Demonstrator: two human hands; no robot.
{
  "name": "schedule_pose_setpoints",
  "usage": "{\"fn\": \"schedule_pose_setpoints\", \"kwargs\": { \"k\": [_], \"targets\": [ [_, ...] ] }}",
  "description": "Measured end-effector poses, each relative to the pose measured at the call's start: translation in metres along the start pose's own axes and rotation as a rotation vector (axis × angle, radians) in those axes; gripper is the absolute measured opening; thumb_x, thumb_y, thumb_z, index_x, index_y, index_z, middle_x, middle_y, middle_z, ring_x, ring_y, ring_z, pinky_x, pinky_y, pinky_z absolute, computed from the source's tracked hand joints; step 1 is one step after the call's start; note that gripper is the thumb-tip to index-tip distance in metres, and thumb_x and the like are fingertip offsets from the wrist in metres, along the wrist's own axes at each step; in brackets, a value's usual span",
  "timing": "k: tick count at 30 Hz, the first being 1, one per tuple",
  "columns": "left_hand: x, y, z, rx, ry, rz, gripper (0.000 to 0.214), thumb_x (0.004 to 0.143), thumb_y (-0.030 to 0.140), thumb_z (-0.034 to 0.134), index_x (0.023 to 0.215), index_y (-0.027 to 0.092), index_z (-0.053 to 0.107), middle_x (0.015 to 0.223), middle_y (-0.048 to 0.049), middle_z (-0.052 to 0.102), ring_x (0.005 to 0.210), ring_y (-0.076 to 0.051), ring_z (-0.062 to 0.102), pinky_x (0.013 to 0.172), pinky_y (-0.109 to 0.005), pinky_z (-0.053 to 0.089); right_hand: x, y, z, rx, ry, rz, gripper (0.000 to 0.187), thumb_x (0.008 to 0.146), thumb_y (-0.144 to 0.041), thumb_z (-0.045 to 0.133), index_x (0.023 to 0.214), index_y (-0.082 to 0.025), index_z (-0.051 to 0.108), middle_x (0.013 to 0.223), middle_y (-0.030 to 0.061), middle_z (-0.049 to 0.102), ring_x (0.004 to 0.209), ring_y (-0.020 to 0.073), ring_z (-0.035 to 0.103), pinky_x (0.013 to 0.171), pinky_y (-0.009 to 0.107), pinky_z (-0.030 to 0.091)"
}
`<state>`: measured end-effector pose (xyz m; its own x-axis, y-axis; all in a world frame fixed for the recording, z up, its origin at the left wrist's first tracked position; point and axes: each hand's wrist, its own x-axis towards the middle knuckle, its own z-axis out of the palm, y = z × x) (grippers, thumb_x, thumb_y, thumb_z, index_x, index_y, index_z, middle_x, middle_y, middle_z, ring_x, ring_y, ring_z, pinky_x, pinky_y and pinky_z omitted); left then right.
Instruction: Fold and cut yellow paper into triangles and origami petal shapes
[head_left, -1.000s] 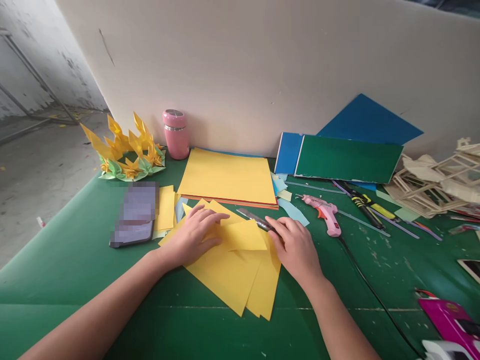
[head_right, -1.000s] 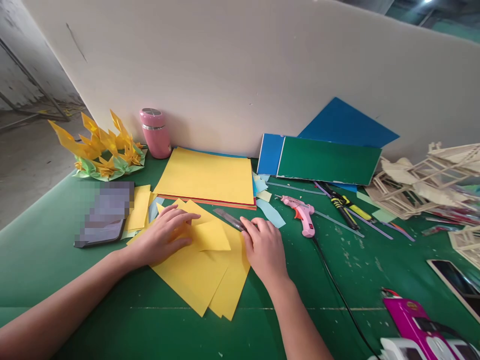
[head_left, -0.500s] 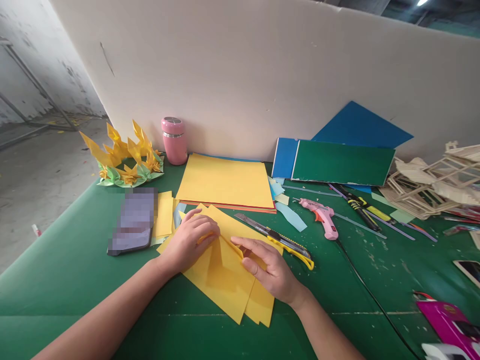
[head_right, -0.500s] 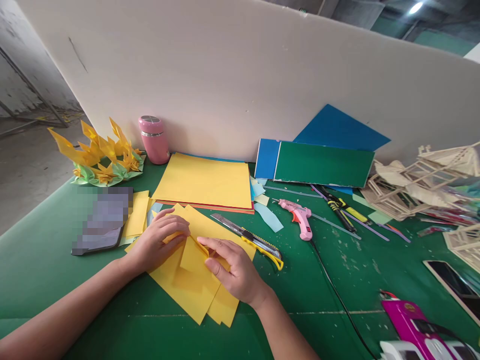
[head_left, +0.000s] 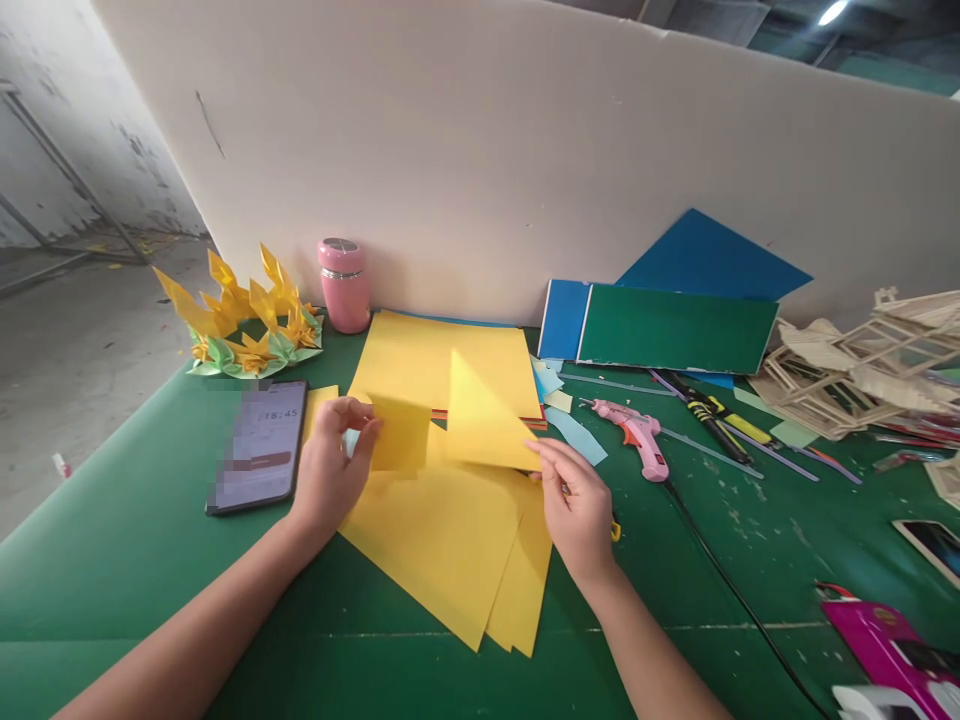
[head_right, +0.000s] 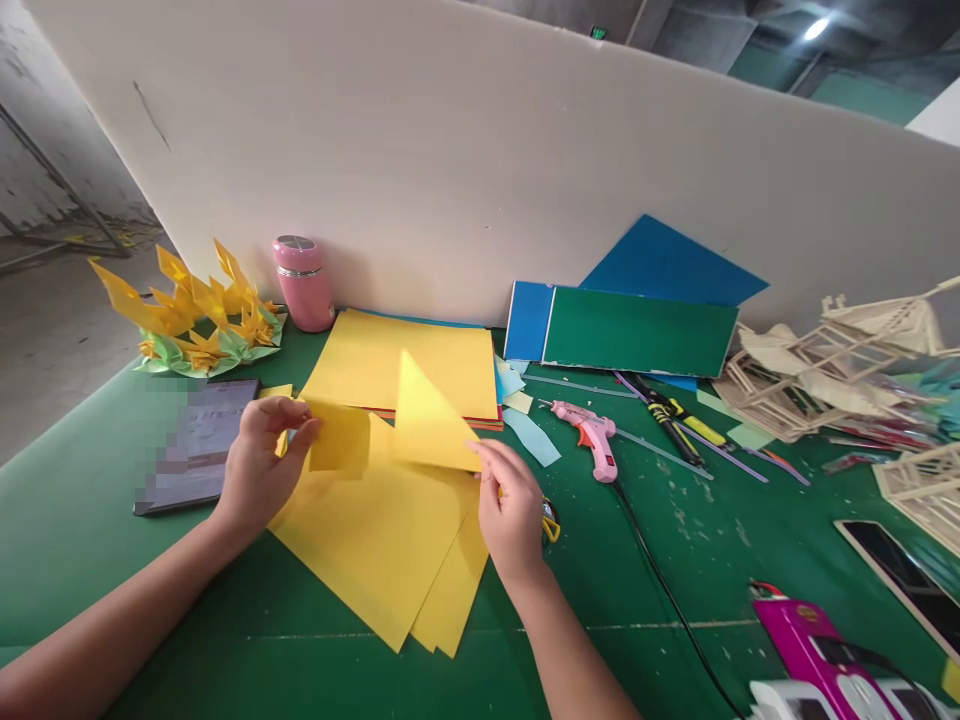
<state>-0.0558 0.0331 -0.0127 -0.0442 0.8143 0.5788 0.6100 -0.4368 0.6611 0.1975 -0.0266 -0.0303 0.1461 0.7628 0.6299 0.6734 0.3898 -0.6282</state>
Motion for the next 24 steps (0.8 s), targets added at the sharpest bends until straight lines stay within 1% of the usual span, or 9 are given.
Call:
{"fn": "schedule_pose_setpoints", "kwargs": {
  "k": [2, 5, 7, 10, 12, 15, 17, 20, 24],
  "targets": [
    [0.004, -0.005, -0.001, 0.106, -0.041, 0.006, 0.006, 0.085, 0.026, 0.043, 0.086, 0.022, 0.048, 0.08, -0.0032, 0.06, 0.075, -0.02, 0.063, 0.066, -0.033, 0.052, 0.002, 0.008, -0.001, -0.12, 0.016, -0.014, 0.034, 0.093, -0.019, 0.038, 0.11, -0.022, 0.067, 0.108, 0.0095, 0.068, 0.095, 0.0214, 0.066, 0.073, 0.033, 0.059],
    [0.006, -0.011, -0.002, 0.232, -0.138, 0.077, 0.019, 0.088, 0.021, 0.033, 0.085, 0.021, 0.052, 0.089, -0.0073, 0.06, 0.085, -0.022, 0.062, 0.075, -0.037, 0.051, 0.004, 0.018, -0.003, -0.295, -0.016, -0.045, 0.037, 0.094, -0.021, 0.035, 0.118, -0.021, 0.063, 0.116, 0.0114, 0.065, 0.106, 0.0252, 0.061, 0.084, 0.041, 0.055],
    [0.006, -0.015, -0.001, 0.301, -0.17, 0.1, 0.024, 0.089, 0.019, 0.032, 0.091, 0.021, 0.056, 0.097, -0.0096, 0.06, 0.091, -0.024, 0.061, 0.081, -0.04, 0.05, 0.006, 0.02, -0.004, -0.403, -0.036, -0.06, 0.037, 0.094, -0.024, 0.036, 0.122, -0.022, 0.06, 0.124, 0.0124, 0.06, 0.112, 0.0288, 0.057, 0.088, 0.048, 0.051],
    [0.003, -0.018, 0.0, 0.397, -0.182, 0.114, 0.024, 0.089, 0.023, 0.038, 0.105, 0.02, 0.056, 0.107, -0.0122, 0.057, 0.101, -0.029, 0.059, 0.088, -0.046, 0.048, 0.007, 0.014, -0.006, -0.527, -0.026, -0.081, 0.036, 0.093, -0.027, 0.042, 0.125, -0.021, 0.058, 0.136, 0.0156, 0.05, 0.119, 0.036, 0.049, 0.089, 0.057, 0.045],
    [0.003, -0.019, 0.0, 0.419, -0.194, 0.125, 0.027, 0.088, 0.027, 0.045, 0.112, 0.02, 0.053, 0.111, -0.0126, 0.054, 0.101, -0.03, 0.059, 0.09, -0.048, 0.047, 0.007, 0.006, -0.007, -0.502, -0.078, -0.132, 0.034, 0.092, -0.026, 0.045, 0.123, -0.019, 0.059, 0.131, 0.0161, 0.055, 0.116, 0.0355, 0.051, 0.088, 0.057, 0.044],
    [0.004, -0.019, 0.0, 0.364, -0.22, 0.136, 0.028, 0.086, 0.022, 0.045, 0.113, 0.021, 0.051, 0.114, -0.0109, 0.051, 0.089, -0.024, 0.061, 0.087, -0.044, 0.05, 0.004, -0.008, -0.004, -0.318, -0.3, -0.224, 0.03, 0.093, -0.024, 0.044, 0.117, -0.021, 0.062, 0.108, 0.0102, 0.068, 0.101, 0.0277, 0.06, 0.085, 0.047, 0.049],
    [0.005, -0.019, -0.001, 0.307, -0.223, 0.121, 0.027, 0.084, 0.016, 0.042, 0.11, 0.021, 0.051, 0.113, -0.0099, 0.051, 0.079, -0.019, 0.06, 0.084, -0.041, 0.051, 0.0, -0.016, -0.001, -0.251, -0.418, -0.222, 0.028, 0.093, -0.026, 0.047, 0.115, -0.021, 0.063, 0.106, 0.0092, 0.069, 0.099, 0.0272, 0.061, 0.083, 0.045, 0.051],
    [0.007, -0.017, -0.001, 0.254, -0.21, 0.076, 0.025, 0.083, 0.013, 0.041, 0.105, 0.02, 0.052, 0.11, -0.0093, 0.051, 0.073, -0.017, 0.058, 0.08, -0.039, 0.053, -0.005, -0.022, 0.002, -0.243, -0.49, -0.185, 0.032, 0.089, -0.033, 0.056, 0.118, -0.021, 0.061, 0.112, 0.0099, 0.066, 0.103, 0.0303, 0.059, 0.085, 0.049, 0.051],
    [0.008, -0.02, 0.0, 0.278, -0.188, 0.022, 0.026, 0.084, 0.012, 0.037, 0.103, 0.019, 0.053, 0.114, -0.0118, 0.048, 0.079, -0.019, 0.06, 0.078, -0.041, 0.053, -0.008, -0.024, 0.003, -0.245, -0.521, -0.157, 0.041, 0.084, -0.037, 0.063, 0.123, -0.022, 0.058, 0.117, 0.0095, 0.064, 0.107, 0.032, 0.057, 0.088, 0.051, 0.051]
  ]
}}
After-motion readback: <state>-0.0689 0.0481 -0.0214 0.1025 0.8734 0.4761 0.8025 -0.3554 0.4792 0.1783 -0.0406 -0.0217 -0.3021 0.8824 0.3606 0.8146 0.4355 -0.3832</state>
